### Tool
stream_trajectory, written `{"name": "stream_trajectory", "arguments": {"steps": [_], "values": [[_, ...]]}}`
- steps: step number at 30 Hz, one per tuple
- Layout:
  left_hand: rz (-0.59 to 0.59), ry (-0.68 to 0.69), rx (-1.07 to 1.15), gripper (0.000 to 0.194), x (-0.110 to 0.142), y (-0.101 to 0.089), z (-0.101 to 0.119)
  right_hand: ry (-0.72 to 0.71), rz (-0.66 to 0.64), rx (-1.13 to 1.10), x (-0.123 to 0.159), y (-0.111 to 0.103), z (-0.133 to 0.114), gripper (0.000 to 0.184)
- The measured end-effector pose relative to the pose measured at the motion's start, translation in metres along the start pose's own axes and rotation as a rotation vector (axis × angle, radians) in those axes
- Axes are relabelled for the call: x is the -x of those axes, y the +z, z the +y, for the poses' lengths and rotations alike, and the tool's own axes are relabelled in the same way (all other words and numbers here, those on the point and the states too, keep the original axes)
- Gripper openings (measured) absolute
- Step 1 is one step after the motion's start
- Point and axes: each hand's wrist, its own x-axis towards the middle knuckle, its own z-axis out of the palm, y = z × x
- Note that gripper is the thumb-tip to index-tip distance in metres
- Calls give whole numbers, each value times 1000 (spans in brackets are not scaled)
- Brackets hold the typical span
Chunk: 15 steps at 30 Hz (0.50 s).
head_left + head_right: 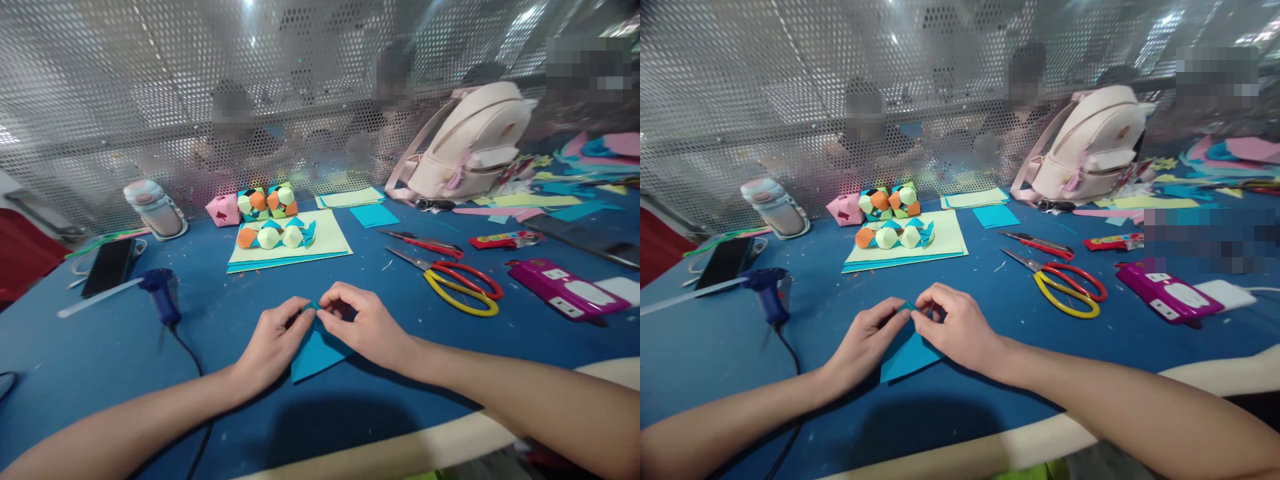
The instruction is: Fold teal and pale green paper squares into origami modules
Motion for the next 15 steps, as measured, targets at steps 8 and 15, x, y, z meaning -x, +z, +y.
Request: {"name": "stream_trajectory", "arguments": {"steps": [8, 15], "values": [[13, -74, -17, 21, -2, -1, 1, -90, -12, 41, -1, -1, 4, 10], [-2, -128, 83, 19, -5, -3, 0, -99, -95, 87, -1, -4, 10, 10]]}}
